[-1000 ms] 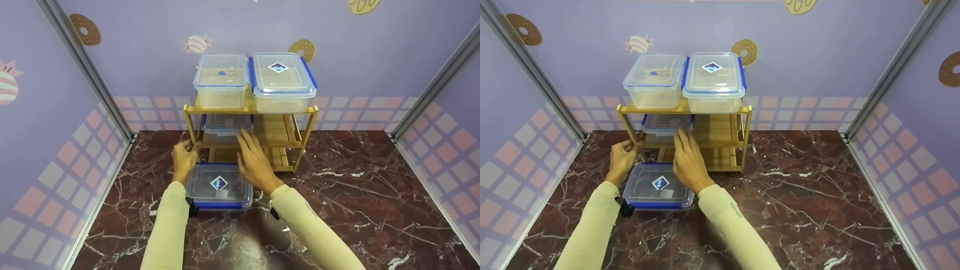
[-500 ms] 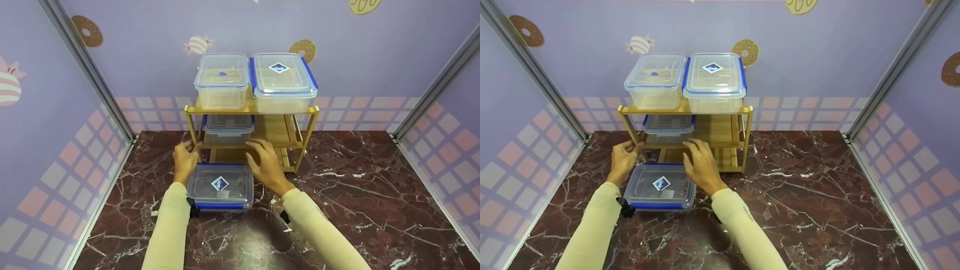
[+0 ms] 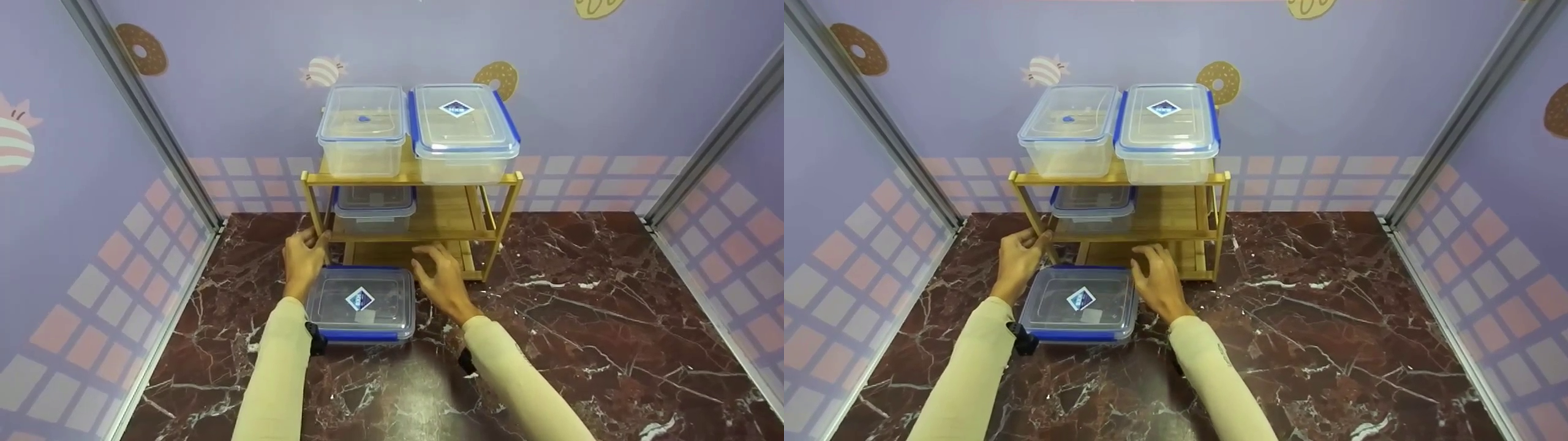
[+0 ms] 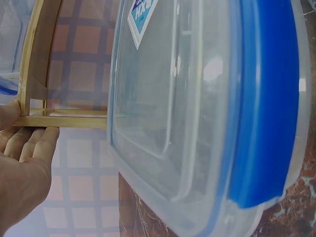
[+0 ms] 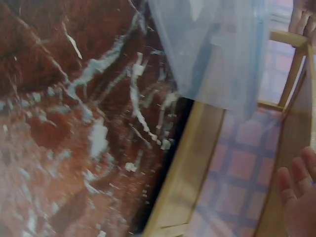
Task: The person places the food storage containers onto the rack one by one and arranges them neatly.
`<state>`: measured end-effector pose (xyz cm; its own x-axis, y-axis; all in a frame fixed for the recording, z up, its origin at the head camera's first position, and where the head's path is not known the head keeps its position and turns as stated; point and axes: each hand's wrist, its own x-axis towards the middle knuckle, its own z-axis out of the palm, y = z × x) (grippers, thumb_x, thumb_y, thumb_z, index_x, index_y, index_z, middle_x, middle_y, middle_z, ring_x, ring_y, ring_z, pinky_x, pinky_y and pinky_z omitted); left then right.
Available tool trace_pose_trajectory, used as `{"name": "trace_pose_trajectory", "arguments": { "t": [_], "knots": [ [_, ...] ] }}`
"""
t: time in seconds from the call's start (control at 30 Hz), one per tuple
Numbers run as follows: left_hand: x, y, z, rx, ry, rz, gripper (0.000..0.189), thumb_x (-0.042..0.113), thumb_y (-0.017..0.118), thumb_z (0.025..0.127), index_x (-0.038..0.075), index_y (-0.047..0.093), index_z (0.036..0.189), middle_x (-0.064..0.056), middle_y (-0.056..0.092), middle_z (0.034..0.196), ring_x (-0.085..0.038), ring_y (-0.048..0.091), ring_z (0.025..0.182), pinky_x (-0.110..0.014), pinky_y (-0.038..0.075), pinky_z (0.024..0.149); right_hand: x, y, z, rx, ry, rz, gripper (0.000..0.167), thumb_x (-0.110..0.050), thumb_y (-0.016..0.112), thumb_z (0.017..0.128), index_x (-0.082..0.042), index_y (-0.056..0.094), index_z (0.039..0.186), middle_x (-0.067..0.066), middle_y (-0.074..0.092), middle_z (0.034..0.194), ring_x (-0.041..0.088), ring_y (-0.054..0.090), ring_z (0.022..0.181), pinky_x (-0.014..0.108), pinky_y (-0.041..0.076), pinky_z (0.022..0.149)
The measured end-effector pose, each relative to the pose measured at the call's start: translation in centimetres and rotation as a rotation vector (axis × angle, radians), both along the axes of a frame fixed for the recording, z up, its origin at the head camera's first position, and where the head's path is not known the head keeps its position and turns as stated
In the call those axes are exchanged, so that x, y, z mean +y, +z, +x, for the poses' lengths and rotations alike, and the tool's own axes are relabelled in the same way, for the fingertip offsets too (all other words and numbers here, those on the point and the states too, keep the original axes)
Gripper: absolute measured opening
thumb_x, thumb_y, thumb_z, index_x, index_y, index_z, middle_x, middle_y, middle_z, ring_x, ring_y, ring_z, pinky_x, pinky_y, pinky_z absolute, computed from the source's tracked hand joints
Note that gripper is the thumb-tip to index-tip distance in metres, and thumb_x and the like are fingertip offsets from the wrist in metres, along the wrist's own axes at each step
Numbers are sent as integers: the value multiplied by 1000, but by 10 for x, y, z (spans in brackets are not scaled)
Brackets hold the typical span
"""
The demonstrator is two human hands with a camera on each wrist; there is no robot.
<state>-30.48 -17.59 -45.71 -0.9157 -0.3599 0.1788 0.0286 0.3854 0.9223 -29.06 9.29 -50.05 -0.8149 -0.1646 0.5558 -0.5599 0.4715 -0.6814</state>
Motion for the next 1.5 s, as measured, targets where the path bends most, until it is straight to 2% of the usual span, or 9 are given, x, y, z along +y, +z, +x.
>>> {"name": "trace_pose_trajectory", "arguments": {
  "t": [0.07, 0.17, 0.33, 0.57, 0.8, 1.1, 1.3, 1.5],
  "knots": [
    [0, -1, 1, -6, 1, 0, 32, 18, 70, 97, 0, 71, 123, -18, 72, 115, -30, 71, 106, -41, 55, 96, -1, -5, -2, -51, 1, -3, 25, -4, 71, 92, 0, 67, 116, 18, 68, 120, 41, 58, 123, 51, 42, 110],
    [0, -1, 1, -9, 1, 1, 32, 18, 70, 96, 0, 71, 123, -18, 72, 115, -30, 71, 106, -41, 56, 95, -2, -11, -5, -115, 0, -8, 26, -8, 71, 94, 1, 67, 118, 19, 68, 123, 40, 58, 124, 51, 43, 110],
    [0, 0, 0, -9, -1, 12, 33, 18, 70, 96, -1, 71, 124, -18, 72, 117, -31, 71, 106, -41, 58, 90, -3, -16, -11, -226, 21, -33, 30, -14, 71, 96, 3, 66, 121, 19, 68, 122, 34, 64, 113, 47, 50, 101],
    [0, -2, -1, 4, -19, 55, 33, 14, 70, 96, -4, 69, 124, -20, 71, 117, -32, 70, 107, -40, 59, 88, -10, -25, -17, -339, 59, -138, 32, -14, 71, 96, 5, 66, 121, 18, 72, 112, 32, 68, 104, 45, 55, 95],
    [1, -3, 0, 11, -10, 65, 31, 13, 70, 96, -4, 70, 123, -21, 72, 116, -33, 71, 105, -39, 60, 86, -16, -30, -21, -393, 78, -122, 39, -19, 72, 96, 7, 64, 124, 21, 70, 118, 34, 65, 112, 46, 50, 101],
    [-2, -2, 0, -3, -1, 39, 33, 17, 71, 96, -2, 71, 123, -19, 72, 116, -31, 72, 104, -39, 60, 86, -27, -25, -22, -487, 119, -79, 42, -22, 70, 97, 5, 61, 129, 19, 67, 124, 32, 63, 116, 44, 49, 103],
    [-3, -1, 1, -19, -1, 24, 34, 19, 71, 96, -2, 70, 123, -20, 72, 116, -31, 71, 105, -41, 58, 89, -32, -24, -22, -478, 157, -37, 40, -13, 69, 97, 6, 60, 130, 22, 67, 124, 33, 64, 115, 44, 49, 103],
    [-2, 0, -1, -27, -17, 24, 34, 19, 70, 97, -2, 70, 124, -20, 72, 117, -32, 71, 107, -41, 58, 91, -27, -22, -22, -489, 183, -32, 45, -8, 68, 96, 8, 54, 135, 26, 64, 127, 36, 63, 115, 47, 49, 103]
  ]
}}
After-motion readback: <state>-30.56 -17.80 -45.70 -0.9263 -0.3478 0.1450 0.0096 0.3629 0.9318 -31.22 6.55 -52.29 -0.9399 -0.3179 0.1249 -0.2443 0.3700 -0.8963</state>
